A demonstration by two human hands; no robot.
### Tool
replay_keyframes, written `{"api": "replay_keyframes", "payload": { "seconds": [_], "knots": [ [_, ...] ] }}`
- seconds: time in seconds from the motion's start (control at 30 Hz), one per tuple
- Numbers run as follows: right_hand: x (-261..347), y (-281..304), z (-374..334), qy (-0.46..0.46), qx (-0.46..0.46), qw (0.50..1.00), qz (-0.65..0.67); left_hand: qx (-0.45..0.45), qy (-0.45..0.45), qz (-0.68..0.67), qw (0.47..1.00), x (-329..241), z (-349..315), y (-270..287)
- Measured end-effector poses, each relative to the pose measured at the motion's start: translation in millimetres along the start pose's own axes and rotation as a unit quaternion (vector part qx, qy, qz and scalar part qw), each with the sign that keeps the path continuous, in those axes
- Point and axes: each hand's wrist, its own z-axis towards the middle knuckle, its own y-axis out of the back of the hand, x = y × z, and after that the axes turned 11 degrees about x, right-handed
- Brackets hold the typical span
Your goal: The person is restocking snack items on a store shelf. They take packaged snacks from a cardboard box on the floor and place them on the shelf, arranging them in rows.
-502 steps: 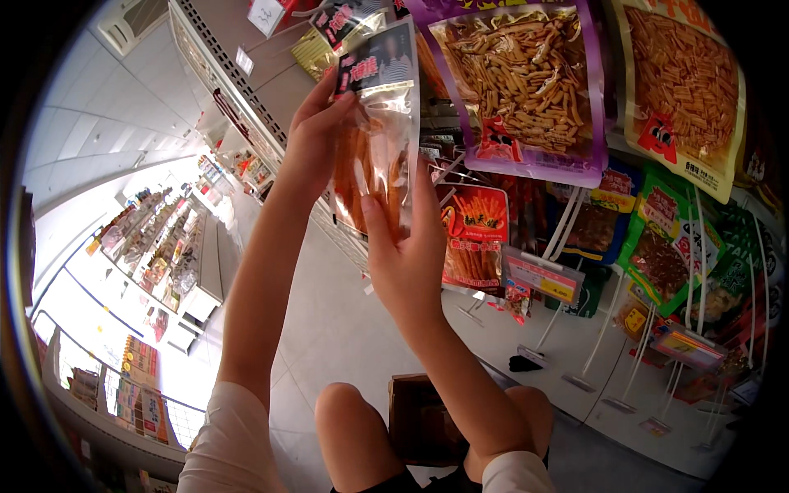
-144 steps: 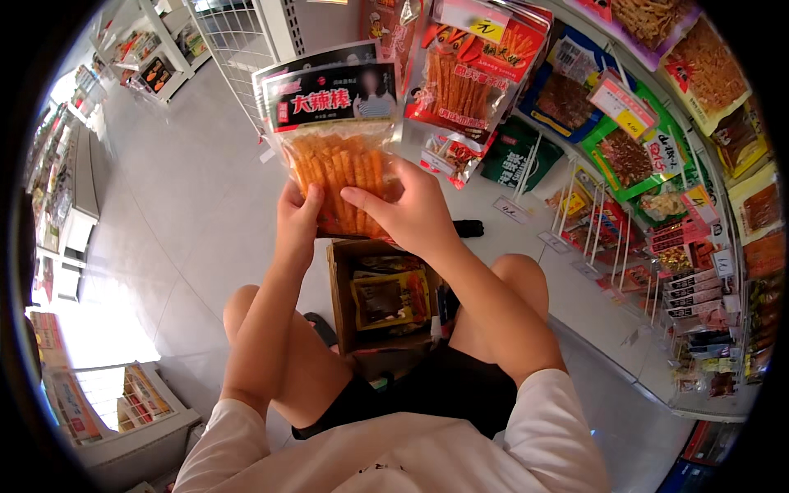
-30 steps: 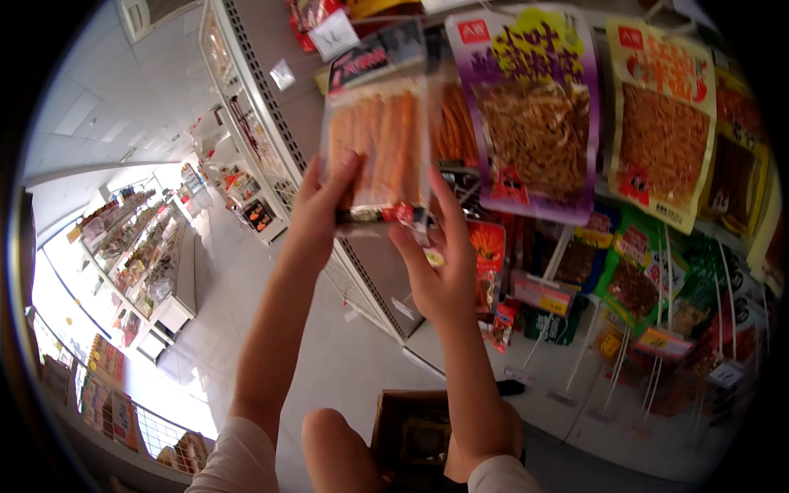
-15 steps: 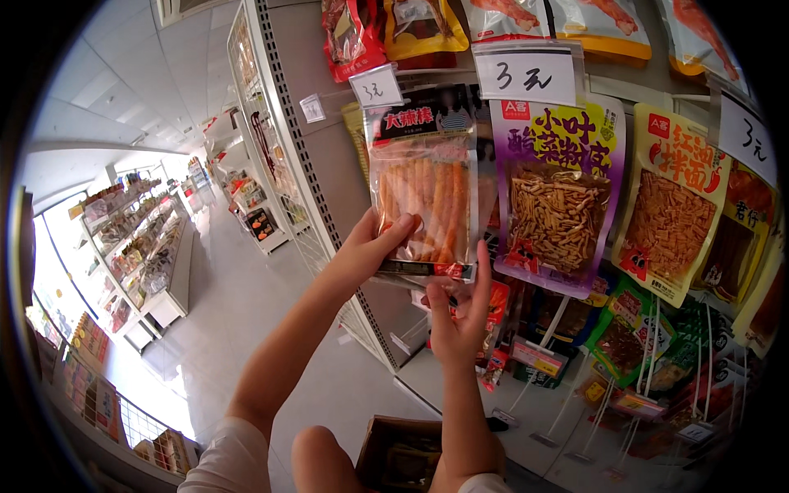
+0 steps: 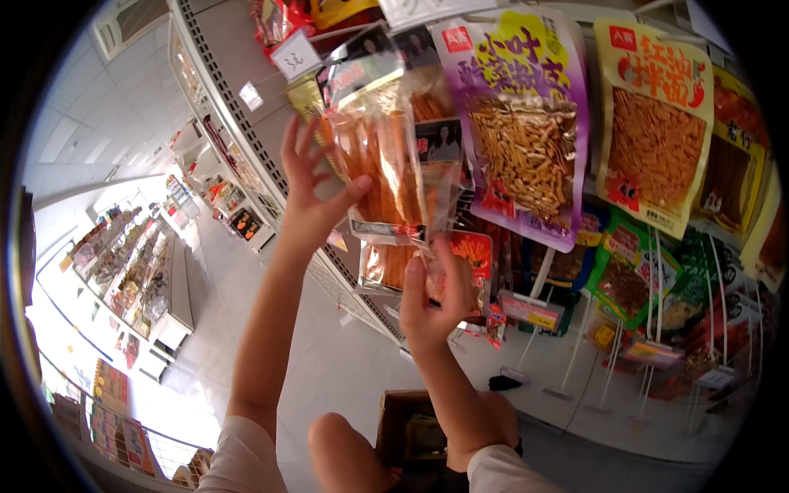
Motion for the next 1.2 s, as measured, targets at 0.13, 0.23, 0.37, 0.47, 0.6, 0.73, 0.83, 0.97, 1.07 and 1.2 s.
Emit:
{"api": "replay_keyframes", "payload": {
  "seconds": [0.13, 0.23, 0.37, 0.47, 0.6, 0.73, 0.83, 0.97, 1.07, 1.2],
  "knots": [
    [-6, 8, -26, 0.128, 0.000, 0.991, -0.037, -0.014, -0.058, 0.104, 0.993, -13, 7, 5],
    [-3, 13, -36, 0.200, 0.033, 0.979, -0.007, 0.021, -0.080, 0.094, 0.992, -24, 15, 5],
    [22, 13, -46, 0.248, 0.077, 0.966, 0.009, 0.035, -0.085, 0.010, 0.996, -18, 26, 4],
    [39, 11, -49, 0.302, 0.082, 0.949, 0.021, 0.046, -0.072, -0.026, 0.996, -10, 38, 1],
    [62, 21, -41, 0.341, 0.129, 0.930, 0.041, 0.050, -0.103, 0.039, 0.993, 2, 48, -12],
    [45, 14, -43, 0.302, 0.155, 0.937, 0.084, 0.096, -0.052, 0.001, 0.994, 15, 24, -11],
    [42, 14, -32, 0.253, 0.079, 0.959, 0.097, 0.168, 0.047, -0.280, 0.944, 56, 5, 9],
    [24, 8, -27, 0.146, -0.001, 0.982, 0.118, 0.013, 0.149, -0.209, 0.966, 30, -12, 23],
    [13, 10, -12, 0.068, -0.006, 0.985, 0.158, 0.071, 0.141, -0.379, 0.912, 9, -12, 25],
    [12, 6, 1, -0.064, 0.058, 0.963, 0.254, 0.028, 0.089, -0.263, 0.960, -20, -7, 17]
  ]
}}
